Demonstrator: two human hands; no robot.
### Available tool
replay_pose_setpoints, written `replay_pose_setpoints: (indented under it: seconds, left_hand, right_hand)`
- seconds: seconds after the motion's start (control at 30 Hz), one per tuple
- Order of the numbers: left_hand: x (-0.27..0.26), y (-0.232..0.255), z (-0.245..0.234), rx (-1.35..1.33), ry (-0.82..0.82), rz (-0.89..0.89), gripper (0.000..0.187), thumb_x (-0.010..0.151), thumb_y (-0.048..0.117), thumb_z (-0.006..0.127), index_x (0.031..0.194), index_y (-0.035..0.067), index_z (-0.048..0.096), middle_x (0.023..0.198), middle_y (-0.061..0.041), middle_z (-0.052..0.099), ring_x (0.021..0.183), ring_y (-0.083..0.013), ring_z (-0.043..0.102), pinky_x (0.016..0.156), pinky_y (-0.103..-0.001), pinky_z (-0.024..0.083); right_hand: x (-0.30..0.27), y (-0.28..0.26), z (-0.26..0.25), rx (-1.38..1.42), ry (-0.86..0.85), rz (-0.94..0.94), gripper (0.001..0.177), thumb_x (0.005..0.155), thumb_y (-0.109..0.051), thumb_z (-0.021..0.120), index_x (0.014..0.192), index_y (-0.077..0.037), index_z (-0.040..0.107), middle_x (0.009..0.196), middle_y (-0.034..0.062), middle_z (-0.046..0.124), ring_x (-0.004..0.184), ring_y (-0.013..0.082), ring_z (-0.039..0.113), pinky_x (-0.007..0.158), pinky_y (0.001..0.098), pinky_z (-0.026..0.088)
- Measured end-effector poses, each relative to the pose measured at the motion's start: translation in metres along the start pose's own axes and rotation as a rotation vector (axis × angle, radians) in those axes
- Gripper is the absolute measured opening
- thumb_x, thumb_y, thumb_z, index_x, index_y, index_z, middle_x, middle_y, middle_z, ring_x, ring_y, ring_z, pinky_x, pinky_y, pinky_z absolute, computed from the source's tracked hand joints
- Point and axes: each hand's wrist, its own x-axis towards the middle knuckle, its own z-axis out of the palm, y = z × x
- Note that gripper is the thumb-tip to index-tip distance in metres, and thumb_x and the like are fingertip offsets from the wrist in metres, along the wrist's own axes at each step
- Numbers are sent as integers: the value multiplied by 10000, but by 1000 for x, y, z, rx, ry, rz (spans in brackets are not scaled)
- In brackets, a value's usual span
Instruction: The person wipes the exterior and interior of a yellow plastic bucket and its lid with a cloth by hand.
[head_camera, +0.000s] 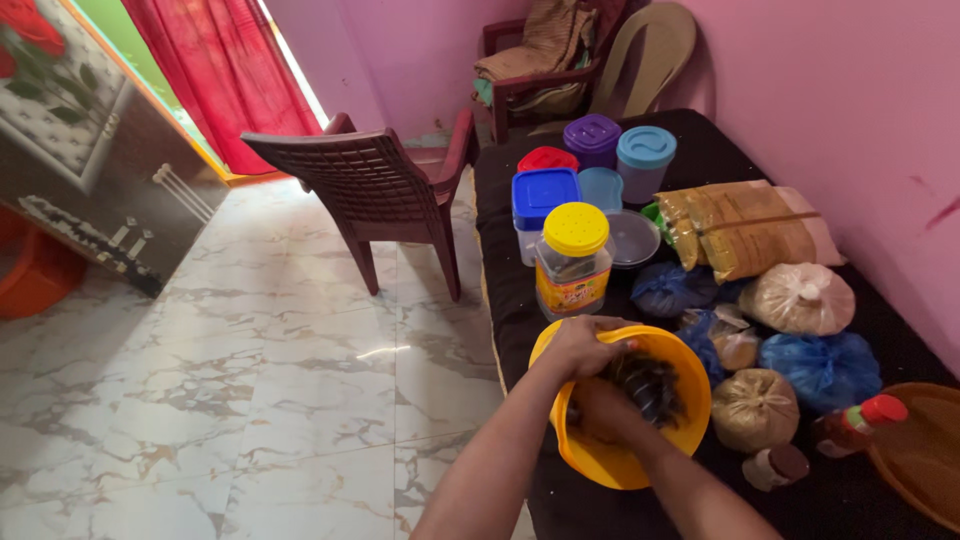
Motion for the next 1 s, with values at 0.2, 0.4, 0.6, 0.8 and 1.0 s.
replay_pose_setpoints:
  seconds: [0.2,0.4,0.6,0.8,1.0]
  left_hand:
    - [-5,3,-4,-122,-20,-2,489,828,530,700,1280,345,726,1185,-108,771,1093,-302,732,959,-414,551]
    - [11,0,17,25,9,210,460,822,471,784,1254,316,752,1319,-112,687,1166,-354,634,1020,-416,470]
    - [8,4,12,-45,-74,120,446,830,415,731,1267,330,739,1206,-120,766,1091,-316,728,987,-375,542]
    - [3,11,7,-36,-107,62,440,823,384,728,1261,337,745,1161,-130,761,1074,-319,716,982,-386,536]
    - [11,6,18,45,-71,136,440,829,439,733,1255,330,742,1182,-125,755,1101,-351,695,997,-410,518]
  right_hand:
    - [7,9,-6,462,701,357,480,926,-258,530,1367,-71,499,1281,192,611,1255,351,578,995,447,484]
    - [64,4,23,602,804,313,476,940,-259,518,1378,-75,492,1287,184,608,1253,340,580,995,442,485]
    - [54,-15,54,433,480,288,472,955,-260,506,1390,-79,484,1294,176,605,1251,328,581,995,437,485]
    - [-13,13,0,74,18,-117,468,969,-260,494,1402,-83,476,1300,168,602,1249,316,583,994,432,486]
    - [6,21,-27,96,226,-32,464,984,-261,481,1414,-88,468,1306,160,599,1248,305,585,994,427,486]
